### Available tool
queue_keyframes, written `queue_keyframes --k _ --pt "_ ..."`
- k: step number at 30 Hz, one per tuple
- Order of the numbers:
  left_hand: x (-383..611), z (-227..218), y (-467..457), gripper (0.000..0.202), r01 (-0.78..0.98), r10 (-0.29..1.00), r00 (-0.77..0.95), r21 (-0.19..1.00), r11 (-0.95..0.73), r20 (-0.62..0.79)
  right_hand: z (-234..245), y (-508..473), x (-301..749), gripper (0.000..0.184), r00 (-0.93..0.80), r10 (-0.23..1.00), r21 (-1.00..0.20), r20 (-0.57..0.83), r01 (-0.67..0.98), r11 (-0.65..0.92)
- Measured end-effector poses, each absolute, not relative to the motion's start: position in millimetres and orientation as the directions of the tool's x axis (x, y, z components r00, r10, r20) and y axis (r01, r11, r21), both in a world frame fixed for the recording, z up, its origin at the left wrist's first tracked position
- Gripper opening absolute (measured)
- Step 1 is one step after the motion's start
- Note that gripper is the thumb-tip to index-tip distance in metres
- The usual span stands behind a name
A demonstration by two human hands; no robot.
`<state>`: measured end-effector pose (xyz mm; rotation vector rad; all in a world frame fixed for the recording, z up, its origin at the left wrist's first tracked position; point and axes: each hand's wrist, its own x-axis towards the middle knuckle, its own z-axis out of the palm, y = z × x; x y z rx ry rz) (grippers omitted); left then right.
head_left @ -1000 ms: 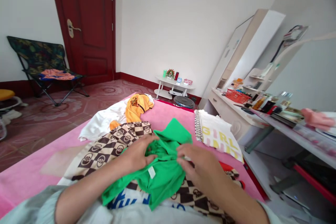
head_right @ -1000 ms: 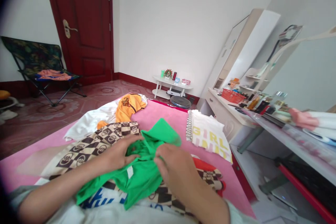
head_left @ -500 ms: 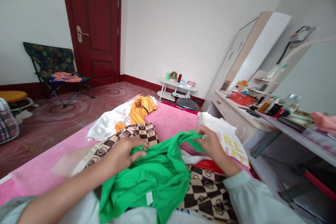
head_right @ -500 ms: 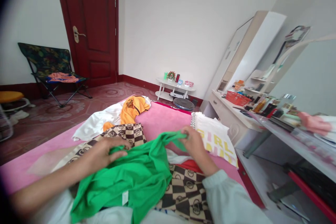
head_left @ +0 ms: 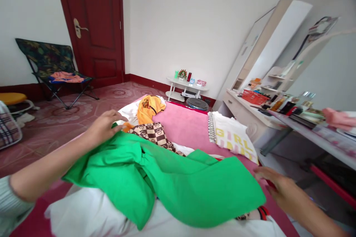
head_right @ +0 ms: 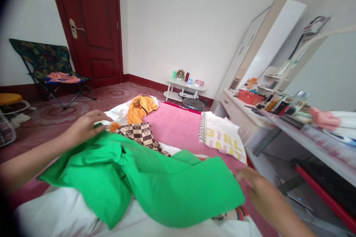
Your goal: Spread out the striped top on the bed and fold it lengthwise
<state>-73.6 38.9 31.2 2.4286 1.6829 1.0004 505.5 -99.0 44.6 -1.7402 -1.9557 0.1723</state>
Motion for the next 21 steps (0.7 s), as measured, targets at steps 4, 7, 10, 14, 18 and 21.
queue_keyframes --k 4,7,10,14,18,21 --pt "-14 31 -3 0.03 0.704 0.772 0.456 0.352 -0.617 0.443 48 -93 449 0.024 -0.209 0.938 -0.364 0.277 0.881 0.303" --pt "19 32 -48 0.046 0.633 0.74 0.635 0.401 -0.662 0.22 47 -92 409 0.04 -0.357 0.909 -0.33 0.216 0.849 0.413" --pt "26 35 -77 0.051 0.685 0.756 0.652 0.376 -0.624 0.066 42 -92 391 0.023 -0.451 0.887 -0.245 0.101 0.852 0.462" --pt "8 44 -87 0.034 0.667 0.736 0.677 0.445 -0.598 -0.025 39 -94 391 0.009 -0.433 0.901 -0.219 0.036 0.876 0.429" --pt "-11 48 -85 0.031 0.624 0.734 0.678 0.505 -0.596 0.029 33 -96 396 0.025 -0.374 0.925 -0.185 0.063 0.907 0.379" --pt "-25 59 -79 0.021 0.621 0.747 0.657 0.491 -0.611 0.098 38 -96 401 0.006 -0.329 0.943 -0.177 0.054 0.926 0.334"
